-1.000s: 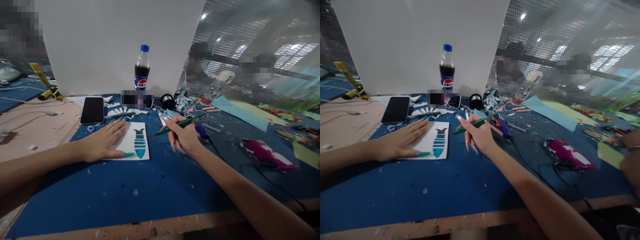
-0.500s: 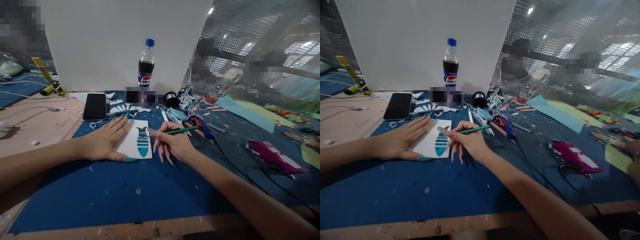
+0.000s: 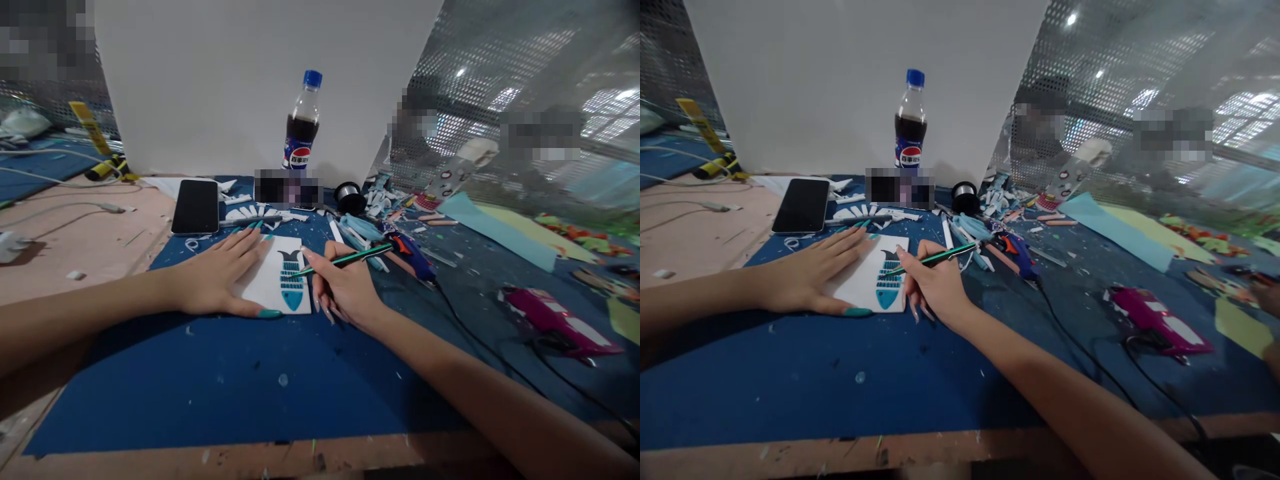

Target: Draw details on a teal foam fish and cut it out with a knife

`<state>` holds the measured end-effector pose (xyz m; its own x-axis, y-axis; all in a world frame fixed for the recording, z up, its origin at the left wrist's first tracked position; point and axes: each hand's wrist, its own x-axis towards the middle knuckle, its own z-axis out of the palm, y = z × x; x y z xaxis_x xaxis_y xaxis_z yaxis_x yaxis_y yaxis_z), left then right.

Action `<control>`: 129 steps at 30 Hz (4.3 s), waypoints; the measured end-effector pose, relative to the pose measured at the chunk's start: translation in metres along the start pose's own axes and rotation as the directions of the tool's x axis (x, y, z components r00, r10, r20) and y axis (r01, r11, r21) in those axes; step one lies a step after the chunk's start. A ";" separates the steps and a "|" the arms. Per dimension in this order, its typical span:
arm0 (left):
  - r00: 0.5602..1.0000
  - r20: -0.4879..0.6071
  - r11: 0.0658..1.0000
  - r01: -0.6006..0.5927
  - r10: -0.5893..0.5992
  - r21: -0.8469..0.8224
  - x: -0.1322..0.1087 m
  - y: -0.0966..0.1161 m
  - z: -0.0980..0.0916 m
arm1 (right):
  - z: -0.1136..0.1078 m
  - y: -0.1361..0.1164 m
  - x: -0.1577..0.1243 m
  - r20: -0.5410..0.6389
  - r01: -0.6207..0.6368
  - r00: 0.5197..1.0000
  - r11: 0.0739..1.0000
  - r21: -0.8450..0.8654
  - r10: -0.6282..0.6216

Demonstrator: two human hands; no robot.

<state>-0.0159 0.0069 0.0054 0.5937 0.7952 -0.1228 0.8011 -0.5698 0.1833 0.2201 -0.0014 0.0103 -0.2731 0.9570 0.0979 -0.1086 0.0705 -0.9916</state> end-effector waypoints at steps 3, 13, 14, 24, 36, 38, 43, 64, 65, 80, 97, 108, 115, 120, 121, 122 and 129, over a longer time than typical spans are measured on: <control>1.000 0.000 1.000 -0.009 0.009 0.008 0.000 -0.002 0.001 | 0.000 0.000 -0.001 0.000 -0.006 1.000 1.000 -0.018 0.006; 0.998 -0.034 0.999 -0.048 0.048 0.002 -0.001 -0.005 0.003 | 0.000 -0.003 -0.002 -0.004 -0.027 1.000 0.998 -0.054 0.027; 0.998 -0.032 0.999 -0.047 0.047 0.001 0.000 -0.005 0.002 | 0.000 -0.003 -0.002 -0.010 -0.026 1.000 0.998 -0.052 0.026; 1.000 0.008 1.000 -0.016 0.016 -0.011 -0.001 -0.001 -0.002 | -0.002 -0.004 -0.003 0.015 0.130 0.991 0.956 -0.262 -0.131; 1.000 0.006 1.000 -0.020 0.020 0.009 0.001 -0.001 -0.001 | -0.004 -0.007 -0.001 0.076 0.136 0.990 0.950 -0.282 -0.119; 1.000 0.011 1.000 -0.012 0.012 0.005 0.001 -0.001 -0.002 | -0.003 -0.007 -0.001 0.073 0.129 0.991 0.954 -0.271 -0.113; 1.000 -0.001 1.000 -0.029 0.029 0.000 0.000 -0.002 -0.001 | -0.004 -0.006 0.002 0.132 0.087 0.990 0.966 -0.244 -0.056; 0.995 -0.072 0.997 -0.071 0.072 0.019 0.000 -0.008 0.006 | -0.007 -0.004 0.003 0.067 -0.003 0.998 0.990 -0.140 0.012; 0.995 -0.070 0.997 -0.070 0.072 0.020 0.000 -0.009 0.007 | -0.007 -0.004 0.003 0.066 -0.004 0.998 0.990 -0.140 0.013; 0.995 -0.070 0.998 -0.064 0.066 0.027 0.001 -0.011 0.010 | -0.006 -0.005 0.003 0.104 0.002 0.994 0.991 -0.134 0.012; 0.995 -0.071 0.997 -0.074 0.076 0.037 0.001 -0.011 0.011 | -0.007 -0.004 0.002 0.144 0.041 0.989 0.983 -0.179 -0.015; 0.997 -0.048 0.998 -0.059 0.060 0.028 0.000 -0.008 0.006 | -0.006 -0.005 0.003 0.141 0.044 0.990 0.972 -0.230 -0.011; 1.000 0.017 0.999 -0.026 0.025 0.025 0.001 0.000 -0.003 | -0.006 -0.004 0.005 0.151 0.007 0.988 0.975 -0.223 0.028; 1.000 0.025 1.000 -0.014 0.014 0.017 0.002 0.001 -0.003 | -0.005 -0.006 0.007 0.175 -0.014 0.983 0.977 -0.214 0.053; 1.000 0.023 1.000 -0.014 0.013 0.016 0.002 0.001 -0.003 | -0.005 -0.006 0.007 0.187 -0.009 0.981 0.978 -0.209 0.049; 1.000 0.019 1.000 -0.013 0.013 0.016 0.001 0.000 -0.002 | -0.005 -0.007 0.008 0.195 -0.002 0.980 0.979 -0.206 0.044; 0.999 -0.026 0.999 -0.043 0.043 0.022 0.000 -0.006 0.003 | -0.005 -0.009 0.005 0.156 -0.031 0.985 0.976 -0.215 0.066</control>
<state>-0.0202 0.0094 0.0018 0.6256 0.7750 -0.0890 0.7765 -0.6076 0.1669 0.2243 0.0040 0.0196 -0.4258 0.9038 0.0440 0.1085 0.0993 -0.9891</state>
